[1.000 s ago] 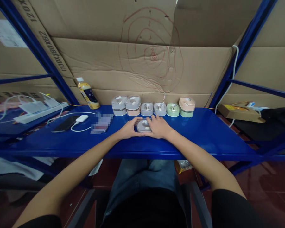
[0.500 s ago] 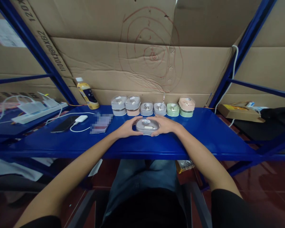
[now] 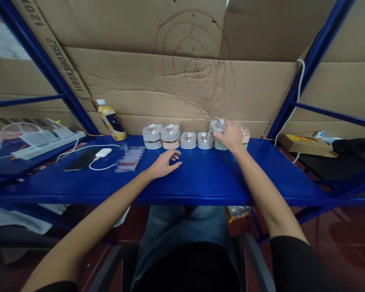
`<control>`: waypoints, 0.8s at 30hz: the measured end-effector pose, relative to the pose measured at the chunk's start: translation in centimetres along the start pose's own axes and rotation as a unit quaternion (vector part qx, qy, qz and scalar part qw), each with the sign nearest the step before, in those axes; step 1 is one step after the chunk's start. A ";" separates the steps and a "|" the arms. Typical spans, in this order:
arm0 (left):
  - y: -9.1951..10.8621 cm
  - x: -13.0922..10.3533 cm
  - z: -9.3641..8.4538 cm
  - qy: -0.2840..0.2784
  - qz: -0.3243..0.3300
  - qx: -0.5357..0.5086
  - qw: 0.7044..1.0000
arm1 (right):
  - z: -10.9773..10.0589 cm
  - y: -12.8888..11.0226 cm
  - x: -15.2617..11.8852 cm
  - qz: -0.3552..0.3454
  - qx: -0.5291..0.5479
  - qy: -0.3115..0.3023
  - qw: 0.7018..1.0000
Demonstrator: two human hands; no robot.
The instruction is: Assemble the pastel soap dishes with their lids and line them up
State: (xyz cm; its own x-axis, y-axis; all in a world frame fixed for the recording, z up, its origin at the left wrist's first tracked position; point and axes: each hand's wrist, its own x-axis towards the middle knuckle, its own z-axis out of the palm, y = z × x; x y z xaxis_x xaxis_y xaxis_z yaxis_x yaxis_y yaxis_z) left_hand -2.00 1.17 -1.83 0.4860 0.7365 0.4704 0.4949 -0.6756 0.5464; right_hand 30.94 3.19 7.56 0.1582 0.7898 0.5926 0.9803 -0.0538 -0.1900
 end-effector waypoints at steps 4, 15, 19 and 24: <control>0.0 0.0 -0.1 -0.004 0.000 0.004 1.000 | 3.3 -1.3 1.1 0.010 -0.060 0.010 0.998; 0.3 -0.1 -0.1 -0.030 -0.003 0.016 0.999 | 6.2 -0.3 0.5 0.009 -0.083 0.028 0.996; 0.3 -0.1 0.0 -0.031 -0.005 0.020 0.999 | 5.6 -0.5 0.3 -0.024 -0.092 0.029 0.995; 0.0 -0.1 0.1 -0.039 -0.001 0.026 0.999 | 5.2 -0.5 -0.1 -0.088 -0.055 0.038 0.994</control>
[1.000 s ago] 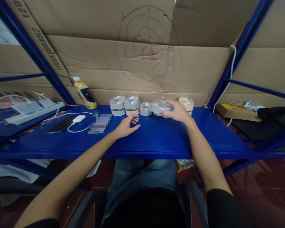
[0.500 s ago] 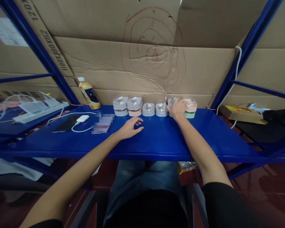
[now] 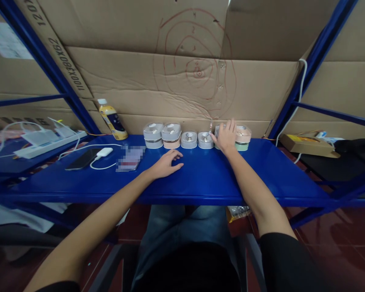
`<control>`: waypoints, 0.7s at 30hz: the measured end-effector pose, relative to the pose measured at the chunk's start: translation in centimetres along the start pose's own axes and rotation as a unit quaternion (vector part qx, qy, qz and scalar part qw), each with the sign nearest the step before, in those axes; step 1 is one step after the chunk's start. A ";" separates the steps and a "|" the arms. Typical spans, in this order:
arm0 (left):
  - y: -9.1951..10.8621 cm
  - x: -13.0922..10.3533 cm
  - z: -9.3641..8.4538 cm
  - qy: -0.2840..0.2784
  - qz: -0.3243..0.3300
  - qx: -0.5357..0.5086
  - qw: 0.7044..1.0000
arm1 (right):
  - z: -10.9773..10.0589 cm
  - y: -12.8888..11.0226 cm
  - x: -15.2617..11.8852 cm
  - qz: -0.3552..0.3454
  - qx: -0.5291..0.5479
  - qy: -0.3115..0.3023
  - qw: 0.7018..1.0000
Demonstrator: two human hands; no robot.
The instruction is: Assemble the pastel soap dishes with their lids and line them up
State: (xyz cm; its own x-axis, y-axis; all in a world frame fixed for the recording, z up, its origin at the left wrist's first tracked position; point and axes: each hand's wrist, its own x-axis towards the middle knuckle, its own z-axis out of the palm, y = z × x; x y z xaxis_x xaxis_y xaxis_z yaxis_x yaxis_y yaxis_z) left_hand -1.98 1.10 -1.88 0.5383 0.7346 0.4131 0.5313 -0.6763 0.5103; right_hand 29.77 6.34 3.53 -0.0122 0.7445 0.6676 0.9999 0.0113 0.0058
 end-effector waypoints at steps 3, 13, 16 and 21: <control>0.0 0.1 0.0 -0.006 -0.001 0.005 1.000 | 0.0 -1.4 -0.3 -0.099 0.048 -0.004 0.994; -0.2 0.0 0.2 0.007 0.008 0.016 1.000 | 2.0 -9.5 -1.8 -0.233 0.116 -0.176 0.949; -0.4 0.2 0.4 0.040 0.012 0.016 0.999 | 0.2 -9.3 -2.9 -0.246 0.143 -0.144 0.948; -0.4 0.4 0.3 0.118 0.000 0.019 0.993 | -3.3 -9.6 -4.4 -0.141 0.170 -0.101 0.970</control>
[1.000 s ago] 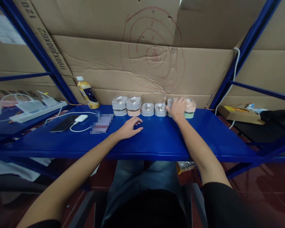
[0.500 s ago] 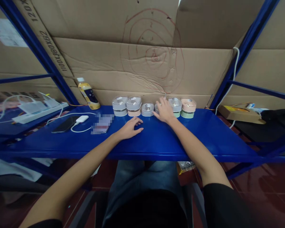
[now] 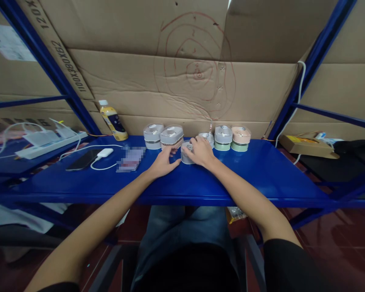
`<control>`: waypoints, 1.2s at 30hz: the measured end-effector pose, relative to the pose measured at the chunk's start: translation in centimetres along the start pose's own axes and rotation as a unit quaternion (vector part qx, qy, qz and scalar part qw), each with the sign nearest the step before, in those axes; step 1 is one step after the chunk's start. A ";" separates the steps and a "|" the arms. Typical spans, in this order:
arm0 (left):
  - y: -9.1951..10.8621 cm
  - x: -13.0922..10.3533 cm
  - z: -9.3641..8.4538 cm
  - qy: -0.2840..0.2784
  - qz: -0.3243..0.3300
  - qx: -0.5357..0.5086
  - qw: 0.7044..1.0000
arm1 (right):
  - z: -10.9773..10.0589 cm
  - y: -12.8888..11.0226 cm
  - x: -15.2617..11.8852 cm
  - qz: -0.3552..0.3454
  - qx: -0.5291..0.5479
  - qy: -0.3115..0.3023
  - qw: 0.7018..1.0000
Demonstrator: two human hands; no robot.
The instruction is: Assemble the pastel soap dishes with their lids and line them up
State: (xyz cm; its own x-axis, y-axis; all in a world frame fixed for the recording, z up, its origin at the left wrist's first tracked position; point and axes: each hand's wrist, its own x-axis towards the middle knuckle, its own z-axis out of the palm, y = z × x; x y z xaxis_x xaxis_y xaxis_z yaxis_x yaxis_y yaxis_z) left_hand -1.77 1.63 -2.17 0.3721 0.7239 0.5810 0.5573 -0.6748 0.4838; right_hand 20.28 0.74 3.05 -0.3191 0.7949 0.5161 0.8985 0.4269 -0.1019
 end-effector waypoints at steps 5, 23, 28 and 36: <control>-0.1 0.0 -0.3 -0.004 0.001 0.009 1.000 | -1.1 -2.2 0.1 0.160 -0.006 -0.084 0.984; 1.0 -0.5 -1.1 -0.134 -0.015 -0.089 0.987 | -3.3 4.4 -1.3 -0.091 0.277 -0.152 0.944; 1.4 -0.8 -1.1 -0.147 0.018 -0.018 0.989 | -4.0 9.3 -2.0 0.032 0.258 -0.066 0.963; 0.9 -0.4 -0.8 -0.045 0.007 -0.023 0.999 | -2.9 9.9 -2.5 0.079 0.225 -0.013 0.971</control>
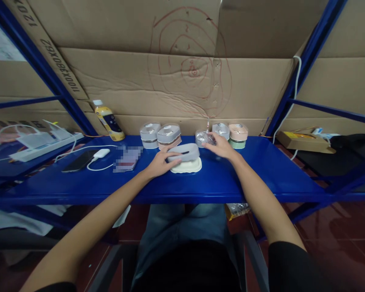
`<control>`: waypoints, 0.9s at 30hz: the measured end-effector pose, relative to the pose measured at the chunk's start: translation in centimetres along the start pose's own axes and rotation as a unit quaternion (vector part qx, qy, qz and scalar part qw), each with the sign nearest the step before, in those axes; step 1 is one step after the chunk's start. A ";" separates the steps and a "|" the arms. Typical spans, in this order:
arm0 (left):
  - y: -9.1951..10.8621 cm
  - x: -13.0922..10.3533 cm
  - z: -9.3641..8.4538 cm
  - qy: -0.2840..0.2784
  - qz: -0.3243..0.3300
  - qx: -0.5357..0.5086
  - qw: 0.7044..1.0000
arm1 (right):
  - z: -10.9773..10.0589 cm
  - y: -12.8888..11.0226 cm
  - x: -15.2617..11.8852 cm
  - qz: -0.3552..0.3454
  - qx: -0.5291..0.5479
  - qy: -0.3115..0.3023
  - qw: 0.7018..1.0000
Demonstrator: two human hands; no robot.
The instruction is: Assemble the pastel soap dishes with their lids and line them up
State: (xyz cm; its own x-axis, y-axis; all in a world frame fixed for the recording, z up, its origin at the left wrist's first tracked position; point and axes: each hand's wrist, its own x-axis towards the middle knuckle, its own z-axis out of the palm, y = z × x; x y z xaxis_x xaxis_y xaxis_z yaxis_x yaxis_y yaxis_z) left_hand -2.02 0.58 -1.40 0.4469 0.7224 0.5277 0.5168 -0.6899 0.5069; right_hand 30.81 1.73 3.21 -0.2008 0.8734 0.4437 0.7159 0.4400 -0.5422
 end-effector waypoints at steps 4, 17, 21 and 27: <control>-0.7 0.5 -0.3 0.104 -0.086 0.048 0.990 | 0.4 -0.4 -0.1 -0.011 0.005 -0.006 1.000; 1.9 -0.8 -0.1 -0.089 0.035 0.043 0.994 | 0.1 -0.5 -0.1 -0.012 -0.001 0.015 1.000; 1.6 -0.7 -0.1 -0.083 0.028 0.039 0.995 | 0.5 -0.9 -0.4 -0.021 -0.001 0.002 1.000; 0.9 -0.3 0.4 -0.050 -0.024 -0.031 0.998 | 1.4 -3.1 -1.2 -0.122 0.015 -0.067 0.990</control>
State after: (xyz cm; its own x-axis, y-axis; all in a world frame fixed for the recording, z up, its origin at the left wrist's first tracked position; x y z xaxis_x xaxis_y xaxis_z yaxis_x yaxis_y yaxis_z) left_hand -1.36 -0.26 -1.40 0.4950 0.7541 0.4316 0.4943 -0.6529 0.5739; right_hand 27.91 -0.42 3.35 -0.4535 0.7594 0.4666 0.6158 0.6454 -0.4519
